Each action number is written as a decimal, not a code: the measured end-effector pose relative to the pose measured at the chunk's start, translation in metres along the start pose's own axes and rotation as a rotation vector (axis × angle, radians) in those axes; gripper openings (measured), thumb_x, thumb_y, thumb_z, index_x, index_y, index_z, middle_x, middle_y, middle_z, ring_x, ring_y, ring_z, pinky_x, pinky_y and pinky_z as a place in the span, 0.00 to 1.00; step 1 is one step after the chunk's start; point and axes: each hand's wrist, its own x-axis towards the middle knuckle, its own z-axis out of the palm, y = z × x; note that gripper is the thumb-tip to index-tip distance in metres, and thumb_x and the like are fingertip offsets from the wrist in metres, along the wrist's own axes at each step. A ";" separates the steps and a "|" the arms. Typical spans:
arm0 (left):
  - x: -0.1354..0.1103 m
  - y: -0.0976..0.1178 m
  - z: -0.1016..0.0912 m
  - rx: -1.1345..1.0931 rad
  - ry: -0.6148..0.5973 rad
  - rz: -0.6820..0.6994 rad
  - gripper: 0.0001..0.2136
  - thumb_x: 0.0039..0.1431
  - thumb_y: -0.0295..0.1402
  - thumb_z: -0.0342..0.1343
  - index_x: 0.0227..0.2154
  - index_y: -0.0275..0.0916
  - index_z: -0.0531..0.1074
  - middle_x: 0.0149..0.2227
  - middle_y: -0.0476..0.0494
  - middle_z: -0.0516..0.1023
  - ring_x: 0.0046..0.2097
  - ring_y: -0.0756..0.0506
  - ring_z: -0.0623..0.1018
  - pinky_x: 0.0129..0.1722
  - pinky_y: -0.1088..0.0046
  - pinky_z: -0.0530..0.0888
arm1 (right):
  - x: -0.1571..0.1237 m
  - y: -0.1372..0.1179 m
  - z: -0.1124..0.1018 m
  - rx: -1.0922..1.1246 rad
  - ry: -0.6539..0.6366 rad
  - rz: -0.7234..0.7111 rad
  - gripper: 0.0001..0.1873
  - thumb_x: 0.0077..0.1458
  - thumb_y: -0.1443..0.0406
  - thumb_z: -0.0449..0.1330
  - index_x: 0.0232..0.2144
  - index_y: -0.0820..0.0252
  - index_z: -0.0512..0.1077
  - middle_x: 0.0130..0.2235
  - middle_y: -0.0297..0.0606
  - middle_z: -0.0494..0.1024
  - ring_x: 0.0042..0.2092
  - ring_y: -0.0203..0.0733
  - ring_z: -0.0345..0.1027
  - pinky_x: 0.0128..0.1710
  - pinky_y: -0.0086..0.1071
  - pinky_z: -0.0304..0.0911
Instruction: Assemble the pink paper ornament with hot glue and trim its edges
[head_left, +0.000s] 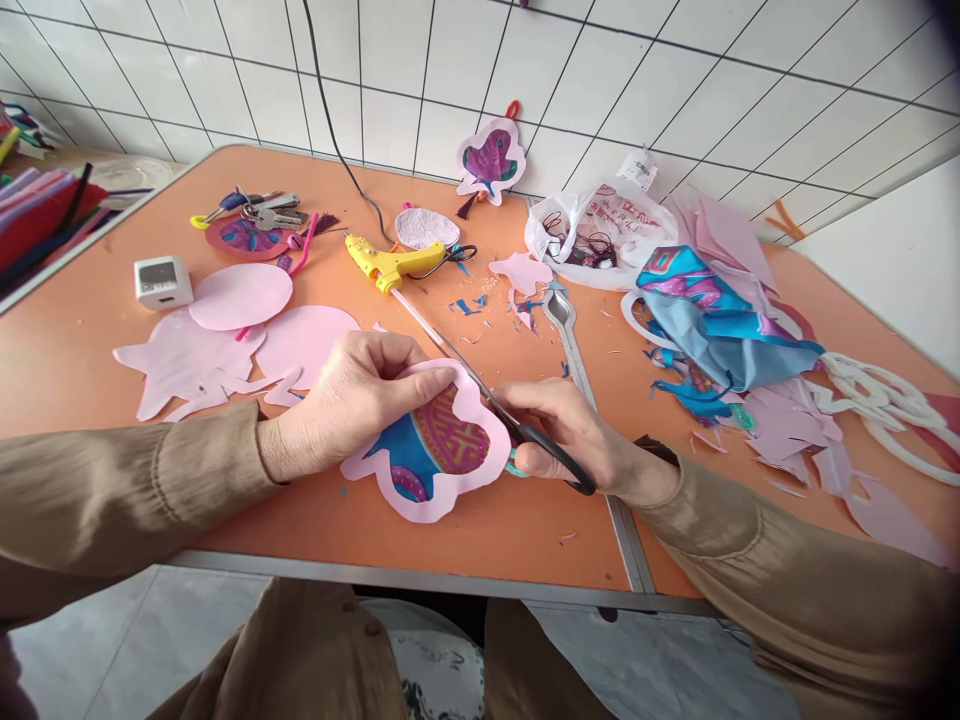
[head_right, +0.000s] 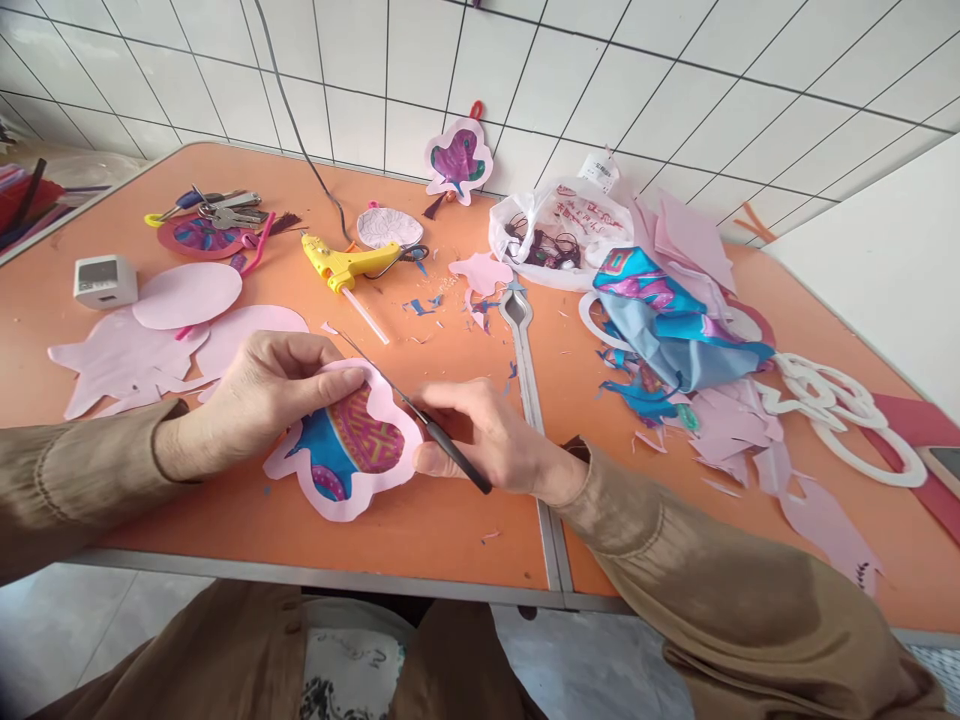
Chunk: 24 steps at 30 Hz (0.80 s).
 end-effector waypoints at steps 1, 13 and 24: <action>0.000 0.000 0.000 0.008 0.003 0.001 0.16 0.56 0.40 0.64 0.19 0.35 0.73 0.16 0.47 0.73 0.16 0.53 0.68 0.12 0.78 0.58 | 0.000 0.001 0.000 -0.002 0.000 -0.001 0.31 0.54 0.39 0.64 0.25 0.59 0.63 0.23 0.25 0.54 0.26 0.30 0.44 0.24 0.30 0.43; 0.000 -0.002 -0.001 -0.024 -0.004 -0.031 0.17 0.54 0.44 0.67 0.20 0.35 0.74 0.18 0.47 0.73 0.18 0.53 0.68 0.14 0.78 0.60 | -0.001 0.003 0.002 0.022 0.025 -0.022 0.27 0.55 0.44 0.67 0.26 0.61 0.67 0.24 0.25 0.54 0.26 0.29 0.45 0.22 0.28 0.42; 0.000 -0.003 0.004 -0.137 0.037 -0.049 0.22 0.46 0.50 0.73 0.19 0.34 0.76 0.20 0.46 0.75 0.21 0.53 0.69 0.16 0.77 0.64 | 0.000 0.001 0.003 0.018 0.035 0.023 0.28 0.54 0.43 0.66 0.25 0.59 0.64 0.23 0.25 0.52 0.25 0.30 0.43 0.22 0.28 0.42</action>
